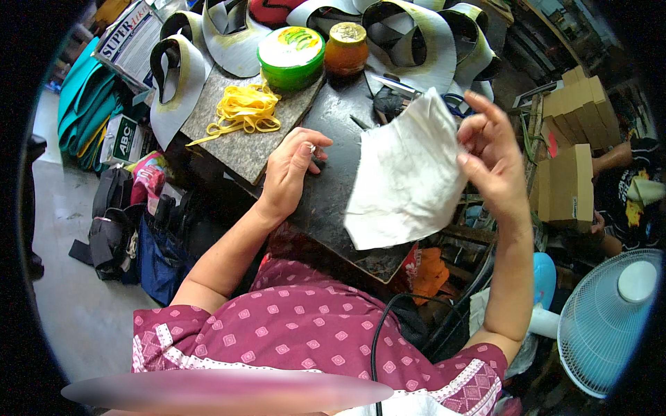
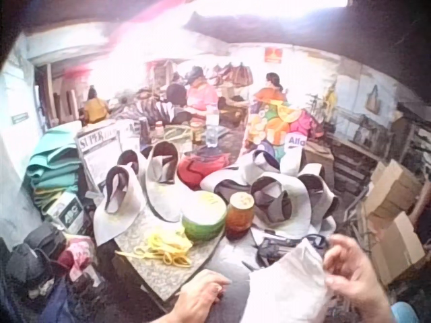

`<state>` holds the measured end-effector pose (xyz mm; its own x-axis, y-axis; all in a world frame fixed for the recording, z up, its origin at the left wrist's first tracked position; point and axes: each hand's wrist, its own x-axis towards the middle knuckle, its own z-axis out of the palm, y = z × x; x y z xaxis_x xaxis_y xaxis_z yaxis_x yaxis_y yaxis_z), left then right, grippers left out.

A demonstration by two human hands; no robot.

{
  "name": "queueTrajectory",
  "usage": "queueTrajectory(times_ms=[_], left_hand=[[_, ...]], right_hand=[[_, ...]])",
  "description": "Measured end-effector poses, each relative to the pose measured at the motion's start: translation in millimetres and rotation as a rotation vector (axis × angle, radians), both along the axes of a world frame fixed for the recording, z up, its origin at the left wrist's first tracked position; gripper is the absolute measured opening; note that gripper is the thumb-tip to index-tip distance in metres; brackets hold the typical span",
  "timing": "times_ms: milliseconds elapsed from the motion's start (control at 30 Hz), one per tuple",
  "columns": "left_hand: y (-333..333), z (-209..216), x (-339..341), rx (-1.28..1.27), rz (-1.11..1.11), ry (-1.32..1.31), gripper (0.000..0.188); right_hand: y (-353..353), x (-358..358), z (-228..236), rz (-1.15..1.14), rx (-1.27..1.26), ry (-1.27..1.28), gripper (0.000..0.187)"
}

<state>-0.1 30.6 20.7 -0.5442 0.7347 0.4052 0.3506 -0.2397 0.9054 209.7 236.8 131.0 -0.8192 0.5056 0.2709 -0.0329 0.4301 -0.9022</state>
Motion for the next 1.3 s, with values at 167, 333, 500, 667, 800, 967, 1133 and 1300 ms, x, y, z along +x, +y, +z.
queueTrajectory(times_ms=[167,333,500,667,800,967,1133,1300], left_hand=[[1,1,1,0.017,0.030,0.065,0.027],[-1,0,0,-0.046,-0.012,0.046,0.037],[0,-2,-1,-0.059,-0.008,0.071,0.035],[2,-3,-2,-0.029,0.080,0.259,0.026],[1,-2,0,-0.020,0.082,0.277,0.024],[0,0,3,-0.001,0.107,0.330,0.021],[-1,-1,5,0.116,0.181,0.429,0.018],[-7,-3,9,0.231,0.273,0.622,0.034]], right_hand=[[49,-21,42,0.119,0.200,0.001,0.074],[118,-65,44,0.110,0.408,-0.121,0.071],[146,-83,11,-0.310,1.054,-0.202,0.070],[133,-86,-15,-0.343,0.779,-0.329,0.063],[140,-85,-26,-0.355,0.371,-0.260,0.064],[156,-75,-27,-0.379,0.559,-0.147,0.056],[121,-80,-20,-0.481,0.583,0.083,0.064],[25,-80,-34,-0.116,0.696,0.025,0.057]])
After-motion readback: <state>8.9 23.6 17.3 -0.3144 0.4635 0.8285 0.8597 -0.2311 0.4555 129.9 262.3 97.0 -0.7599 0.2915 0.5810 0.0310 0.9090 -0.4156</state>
